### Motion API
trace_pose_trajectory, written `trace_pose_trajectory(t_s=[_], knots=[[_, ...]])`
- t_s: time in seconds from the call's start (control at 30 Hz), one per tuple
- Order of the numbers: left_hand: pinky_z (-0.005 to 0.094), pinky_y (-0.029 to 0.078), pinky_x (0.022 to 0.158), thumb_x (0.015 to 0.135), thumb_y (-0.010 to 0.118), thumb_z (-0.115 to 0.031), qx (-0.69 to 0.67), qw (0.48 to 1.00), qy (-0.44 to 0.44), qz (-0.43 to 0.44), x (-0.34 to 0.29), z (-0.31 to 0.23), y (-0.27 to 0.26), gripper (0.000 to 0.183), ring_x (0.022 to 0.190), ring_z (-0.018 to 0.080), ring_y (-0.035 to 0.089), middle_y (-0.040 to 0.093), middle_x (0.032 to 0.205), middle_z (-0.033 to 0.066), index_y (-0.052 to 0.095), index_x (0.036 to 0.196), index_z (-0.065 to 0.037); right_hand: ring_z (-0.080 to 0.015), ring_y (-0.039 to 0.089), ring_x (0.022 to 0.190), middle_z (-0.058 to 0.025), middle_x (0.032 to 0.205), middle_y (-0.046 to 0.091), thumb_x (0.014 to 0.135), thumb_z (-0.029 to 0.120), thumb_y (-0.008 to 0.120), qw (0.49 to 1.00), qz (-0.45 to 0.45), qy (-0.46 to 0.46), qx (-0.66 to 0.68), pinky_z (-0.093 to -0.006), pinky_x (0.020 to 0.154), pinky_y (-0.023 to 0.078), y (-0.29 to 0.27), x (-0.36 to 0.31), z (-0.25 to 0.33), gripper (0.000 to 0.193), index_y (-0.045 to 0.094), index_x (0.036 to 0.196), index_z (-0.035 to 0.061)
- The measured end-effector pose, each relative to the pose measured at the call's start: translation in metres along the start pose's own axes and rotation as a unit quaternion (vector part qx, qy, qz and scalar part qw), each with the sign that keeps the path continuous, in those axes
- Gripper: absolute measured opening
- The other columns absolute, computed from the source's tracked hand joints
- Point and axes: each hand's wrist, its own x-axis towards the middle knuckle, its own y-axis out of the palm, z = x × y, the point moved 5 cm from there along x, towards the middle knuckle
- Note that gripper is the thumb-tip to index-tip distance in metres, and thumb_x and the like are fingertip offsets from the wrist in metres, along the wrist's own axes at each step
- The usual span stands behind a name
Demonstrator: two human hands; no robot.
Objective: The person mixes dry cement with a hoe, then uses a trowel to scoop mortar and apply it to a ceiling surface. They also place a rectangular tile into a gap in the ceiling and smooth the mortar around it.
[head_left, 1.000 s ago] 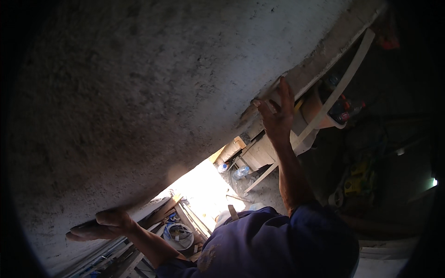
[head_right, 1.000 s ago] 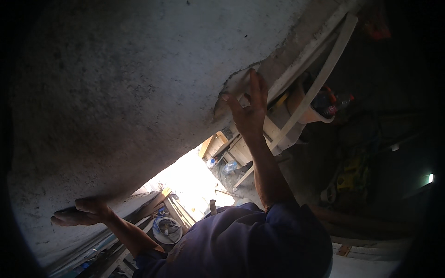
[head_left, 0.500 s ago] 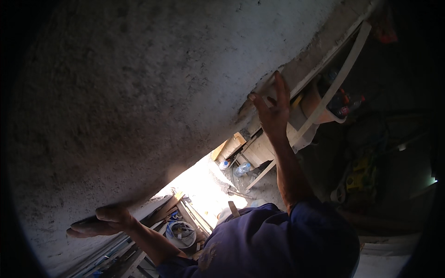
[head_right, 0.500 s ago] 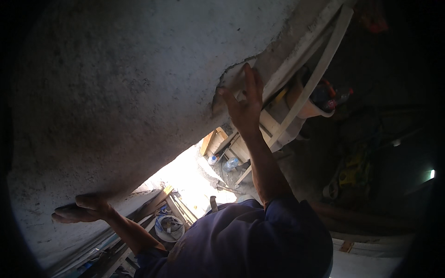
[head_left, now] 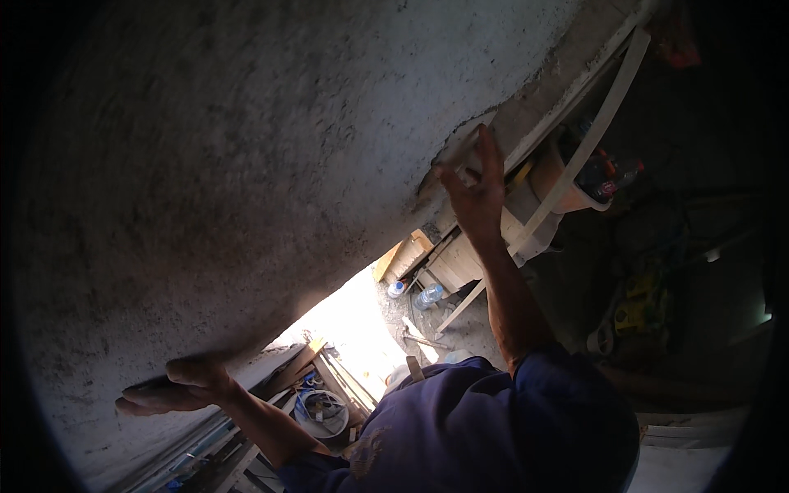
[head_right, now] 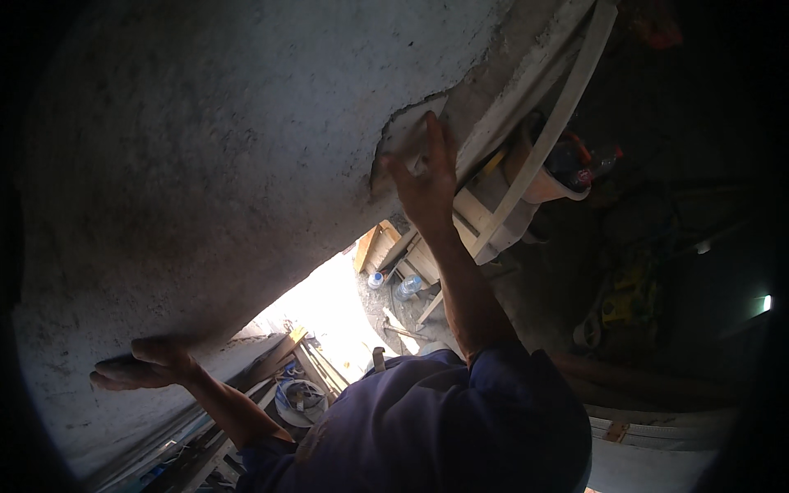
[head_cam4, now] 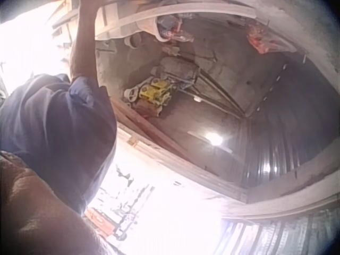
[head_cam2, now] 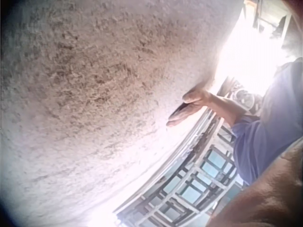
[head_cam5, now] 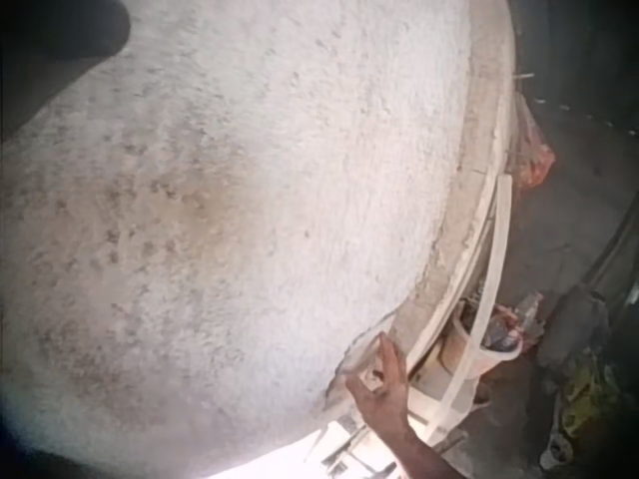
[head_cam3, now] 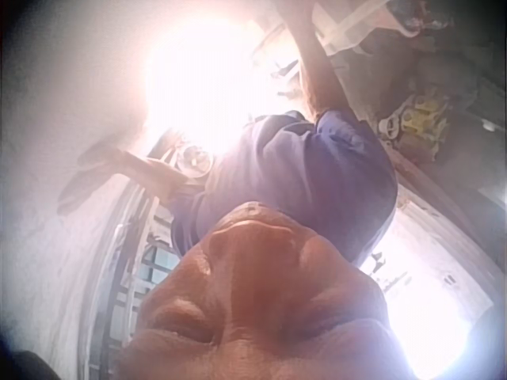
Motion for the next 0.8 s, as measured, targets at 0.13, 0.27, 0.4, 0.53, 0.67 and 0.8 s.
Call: trace_pose_trajectory(t_s=[0.13,0.27,0.4,0.53,0.67,0.8], knots=[[0.0645,0.019,0.118,0.103,0.026,-0.055,0.001,1.0,-0.021,0.008,0.002,-0.008,-0.004,0.078,0.149,0.046,0.016,0.019,0.159,0.0286,0.02,0.154,0.002,-0.0358,0.042,0.136,-0.0206,0.152,0.035,0.081,0.013,0.082,0.998,0.014,0.06,0.032,-0.0494,0.101,0.045,0.005,-0.018,-0.018,0.095,0.024,0.156,0.007],[0.064,0.018,0.119,0.103,0.029,-0.053,0.002,1.0,-0.003,0.003,0.006,-0.009,-0.005,0.077,0.149,0.0466,0.016,0.019,0.158,0.0288,0.019,0.154,0.003,-0.0366,0.041,0.136,-0.0204,0.152,0.034,0.08,0.013,0.082,0.992,0.033,0.119,0.022,-0.0509,0.103,0.043,0.01,-0.037,-0.038,0.102,0.017,0.158,0.0054],[0.0633,0.018,0.119,0.104,0.027,-0.052,0.001,1.0,-0.002,0.009,0.006,-0.01,-0.005,0.076,0.149,0.0459,0.015,0.019,0.158,0.029,0.019,0.154,0.004,-0.0372,0.04,0.137,-0.0206,0.152,0.033,0.08,0.014,0.083,0.991,0.03,0.129,0.038,-0.0509,0.103,0.042,0.017,-0.045,-0.052,0.104,0.014,0.158,0.0069],[0.0634,0.017,0.119,0.103,0.027,-0.052,0.008,1.0,0.006,0.009,0.006,-0.007,-0.005,0.076,0.149,0.0453,0.014,0.019,0.158,0.0293,0.019,0.154,0.003,-0.0308,0.047,0.126,-0.0192,0.147,0.038,0.078,0.022,0.085,0.992,0.022,0.115,0.035,-0.0453,0.097,0.045,0.026,-0.046,-0.055,0.104,0.02,0.157,0.0041],[0.0651,0.017,0.119,0.103,0.027,-0.055,-0.003,1.0,-0.001,0.004,0.004,-0.005,-0.004,0.077,0.15,0.0455,0.014,0.019,0.158,0.0297,0.02,0.154,0.002,-0.0315,0.046,0.129,-0.0205,0.147,0.038,0.079,0.024,0.085,0.994,0.022,0.103,0.043,-0.0451,0.098,0.045,0.028,-0.046,-0.055,0.103,0.021,0.158,0.0057],[0.0662,0.017,0.118,0.102,0.028,-0.055,-0.007,1.0,-0.02,0.009,0.003,-0.005,-0.004,0.078,0.15,0.0462,0.013,0.019,0.158,0.0298,0.021,0.154,0.003,-0.0346,0.041,0.136,-0.0229,0.149,0.036,0.08,0.025,0.084,0.995,0.024,0.074,0.062,-0.0484,0.101,0.044,0.029,-0.045,-0.056,0.101,0.022,0.158,0.0078]])
